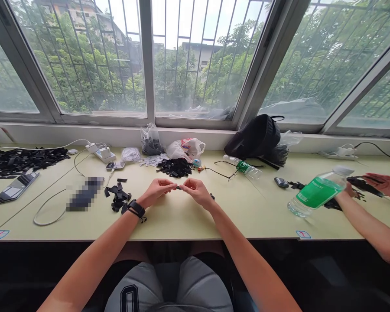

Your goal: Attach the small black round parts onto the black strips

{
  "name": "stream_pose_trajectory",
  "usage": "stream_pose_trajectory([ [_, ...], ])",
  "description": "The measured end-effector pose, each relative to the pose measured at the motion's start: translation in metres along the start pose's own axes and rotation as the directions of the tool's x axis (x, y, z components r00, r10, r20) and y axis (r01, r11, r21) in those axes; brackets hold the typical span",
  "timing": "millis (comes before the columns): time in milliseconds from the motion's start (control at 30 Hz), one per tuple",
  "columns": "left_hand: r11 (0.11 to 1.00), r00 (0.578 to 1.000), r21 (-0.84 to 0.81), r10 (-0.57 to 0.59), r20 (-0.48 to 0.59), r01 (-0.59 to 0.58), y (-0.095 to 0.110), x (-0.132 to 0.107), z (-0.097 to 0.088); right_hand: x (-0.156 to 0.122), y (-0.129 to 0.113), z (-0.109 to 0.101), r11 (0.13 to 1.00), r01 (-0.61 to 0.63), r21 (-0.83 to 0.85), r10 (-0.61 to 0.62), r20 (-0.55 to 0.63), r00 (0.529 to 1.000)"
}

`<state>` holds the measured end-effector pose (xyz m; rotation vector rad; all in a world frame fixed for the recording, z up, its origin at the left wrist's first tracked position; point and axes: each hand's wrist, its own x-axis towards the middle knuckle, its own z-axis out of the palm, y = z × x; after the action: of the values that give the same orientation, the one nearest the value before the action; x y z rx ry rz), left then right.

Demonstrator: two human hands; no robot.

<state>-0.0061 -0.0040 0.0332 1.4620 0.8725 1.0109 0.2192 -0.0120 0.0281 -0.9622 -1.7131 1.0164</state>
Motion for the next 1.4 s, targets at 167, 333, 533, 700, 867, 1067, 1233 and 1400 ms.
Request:
stream_pose_trajectory([
  [167,1.0,1.0,-0.006,0.014,-0.007,-0.014,0.0,0.0,0.0,0.001,-0.001,-0.003,0.998,0.027,-0.056,-0.029,-0.026,0.999],
  [333,0.997,0.999,0.08,-0.026,0.032,0.024,-0.005,0.0,0.001,0.002,0.004,-0.054,0.963,0.032,-0.266,-0.09,-0.21,0.974],
  [533,0.993,0.997,0.098,-0.068,-0.03,0.071,-0.009,0.003,0.002,-0.01,0.023,-0.103,0.852,-0.078,-0.518,0.034,-0.095,0.995],
  [700,0.997,0.998,0.046,-0.059,-0.034,0.06,-0.008,0.002,0.003,-0.018,0.019,-0.107,0.836,-0.087,-0.542,0.077,-0.042,0.996],
  [867,0.998,0.997,0.05,-0.046,-0.055,0.049,-0.011,0.001,0.004,-0.026,0.012,-0.121,0.849,-0.13,-0.512,0.127,-0.041,0.991],
  [1067,0.997,0.997,0.064,-0.05,-0.055,0.054,-0.012,0.002,0.004,-0.037,0.011,-0.134,0.884,-0.237,-0.402,0.272,0.03,0.962],
  [1233,0.995,0.996,0.063,-0.072,-0.055,0.075,-0.009,0.001,0.005,-0.039,0.012,-0.136,0.888,-0.265,-0.375,0.332,0.125,0.935],
  [1400,0.995,0.996,0.059,-0.074,-0.047,0.077,-0.008,0.001,0.005,-0.039,0.016,-0.136,0.877,-0.252,-0.409,0.317,0.101,0.943],
])
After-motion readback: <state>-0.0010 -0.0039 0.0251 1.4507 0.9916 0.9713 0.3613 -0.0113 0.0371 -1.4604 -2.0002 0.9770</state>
